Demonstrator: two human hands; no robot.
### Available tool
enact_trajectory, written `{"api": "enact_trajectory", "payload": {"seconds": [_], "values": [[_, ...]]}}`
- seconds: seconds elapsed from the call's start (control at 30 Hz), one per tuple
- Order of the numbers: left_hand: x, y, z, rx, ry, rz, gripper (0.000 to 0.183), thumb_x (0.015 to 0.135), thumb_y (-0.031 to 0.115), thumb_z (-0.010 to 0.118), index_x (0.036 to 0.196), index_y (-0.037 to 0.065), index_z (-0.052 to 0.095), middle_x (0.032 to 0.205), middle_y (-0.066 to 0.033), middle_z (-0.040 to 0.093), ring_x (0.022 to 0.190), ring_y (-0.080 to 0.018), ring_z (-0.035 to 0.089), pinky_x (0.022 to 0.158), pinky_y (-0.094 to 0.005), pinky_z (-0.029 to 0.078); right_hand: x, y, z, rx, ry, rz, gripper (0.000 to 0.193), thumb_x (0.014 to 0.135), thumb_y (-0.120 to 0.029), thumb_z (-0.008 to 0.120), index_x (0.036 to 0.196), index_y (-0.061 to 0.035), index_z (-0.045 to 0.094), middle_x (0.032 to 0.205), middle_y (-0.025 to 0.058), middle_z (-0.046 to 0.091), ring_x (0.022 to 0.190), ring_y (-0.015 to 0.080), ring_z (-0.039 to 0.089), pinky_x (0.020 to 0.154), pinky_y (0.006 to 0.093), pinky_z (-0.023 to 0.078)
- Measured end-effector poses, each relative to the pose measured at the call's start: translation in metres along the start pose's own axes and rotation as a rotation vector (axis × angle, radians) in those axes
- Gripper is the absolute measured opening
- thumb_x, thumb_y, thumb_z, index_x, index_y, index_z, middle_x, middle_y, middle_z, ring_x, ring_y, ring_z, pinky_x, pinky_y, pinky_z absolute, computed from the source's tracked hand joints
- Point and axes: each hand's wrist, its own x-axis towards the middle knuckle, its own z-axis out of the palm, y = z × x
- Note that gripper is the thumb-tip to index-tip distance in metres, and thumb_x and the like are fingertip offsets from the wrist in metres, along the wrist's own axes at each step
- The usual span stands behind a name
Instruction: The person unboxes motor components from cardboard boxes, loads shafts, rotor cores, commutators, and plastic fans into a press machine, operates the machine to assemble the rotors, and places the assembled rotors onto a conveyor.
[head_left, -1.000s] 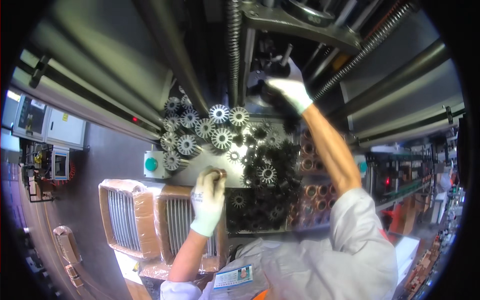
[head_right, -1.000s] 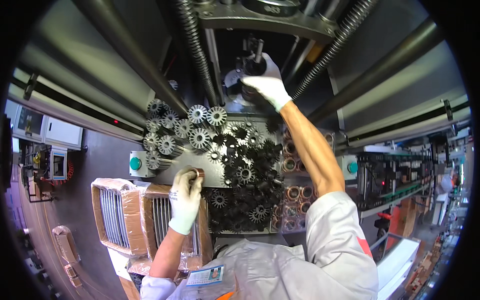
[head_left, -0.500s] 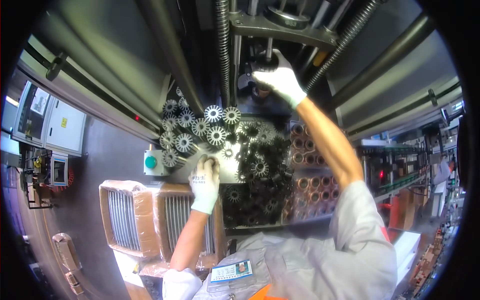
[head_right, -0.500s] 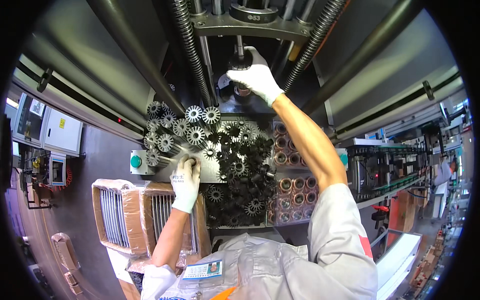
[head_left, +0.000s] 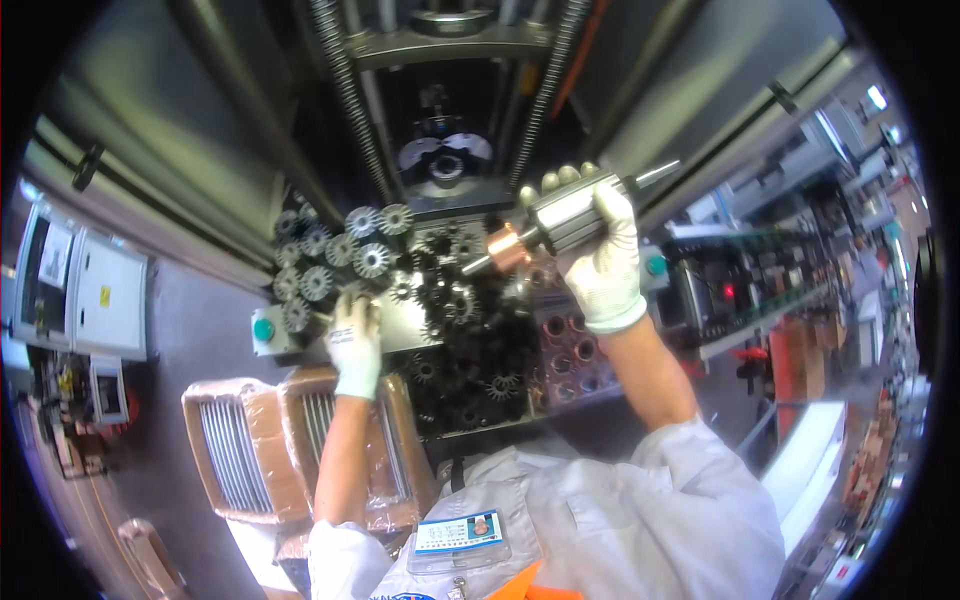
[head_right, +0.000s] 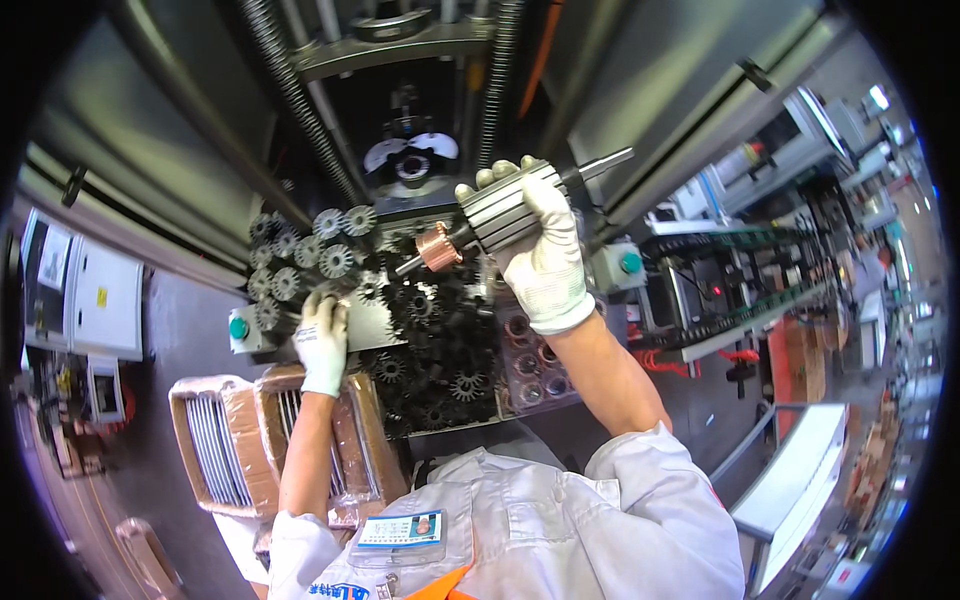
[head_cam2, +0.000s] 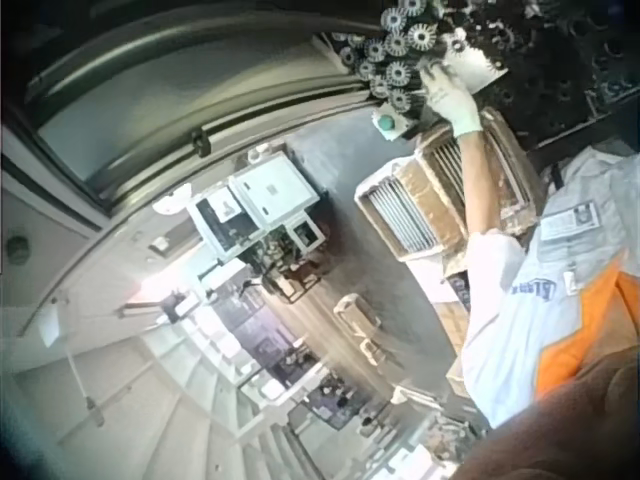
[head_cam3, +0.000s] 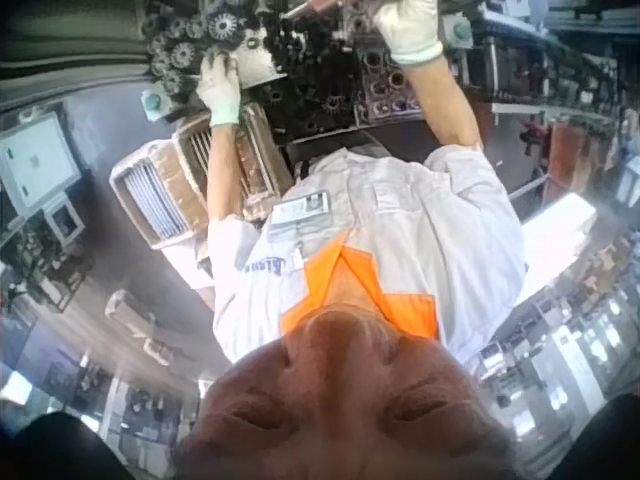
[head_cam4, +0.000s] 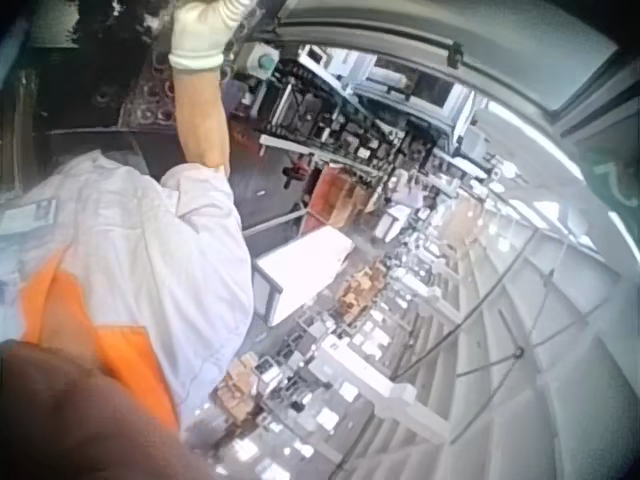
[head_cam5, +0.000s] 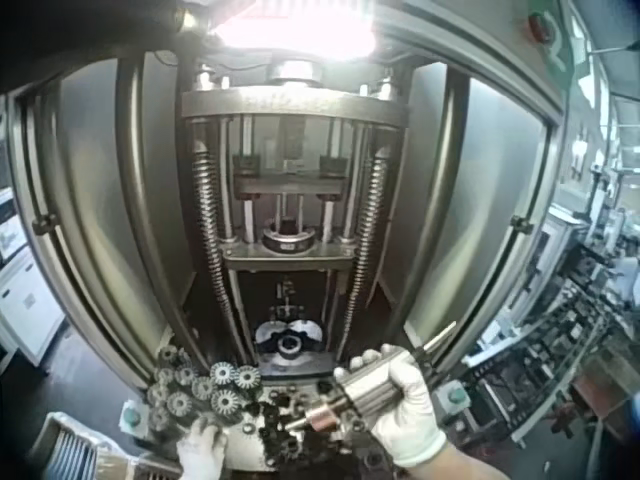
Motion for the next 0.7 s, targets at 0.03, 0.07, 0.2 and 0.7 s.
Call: {"api": "enact_trajectory", "payload": {"seconds": [0.03,0.07,0.2,0.7], "values": [[-0.002,-0.007,0.003,-0.037,0.032,0.013,0.023,0.091,0.022,0.070,0.105,0.005,0.070,0.123,-0.0185,0.065,0.099,-0.0375,0.068,0.083,-0.0429,0.056,-0.007,-0.013,-0.003,0.075,0.017,0.013,0.020,0.092,-0.012,0.068,0.111,-0.0084,0.063,0.109,0.0113,0.068,0.108,0.0297,0.065,0.106,0.0566,0.049],[-0.004,-0.013,0.007,-0.075,0.063,0.027,0.022,0.091,0.022,0.070,0.104,0.004,0.069,0.123,-0.0187,0.065,0.099,-0.0377,0.068,0.083,-0.0424,0.056,-0.015,-0.025,-0.007,0.151,0.032,0.024,0.016,0.092,-0.014,0.068,0.107,-0.0079,0.065,0.108,0.0112,0.069,0.108,0.0298,0.065,0.107,0.0577,0.049],[-0.006,-0.019,0.003,-0.082,0.037,0.042,0.024,0.092,0.019,0.069,0.108,0.001,0.066,0.118,-0.0202,0.066,0.104,-0.0371,0.065,0.088,-0.0412,0.053,-0.051,-0.061,-0.020,0.148,0.132,-0.144,0.030,0.090,-0.027,0.069,0.100,0.0005,0.064,0.100,0.0143,0.067,0.101,0.0302,0.065,0.111,0.0522,0.045],[-0.016,0.093,-0.086,-0.496,0.003,-0.039,0.047,0.096,0.012,0.066,0.139,-0.003,0.051,0.137,-0.0178,0.057,0.127,-0.0292,0.054,0.111,-0.0391,0.040,-0.177,-0.184,-0.104,0.563,0.241,-0.407,0.046,0.092,-0.033,0.068,0.115,0.0053,0.059,0.110,0.0194,0.068,0.110,0.0355,0.065,0.106,0.0521,0.050]]}}
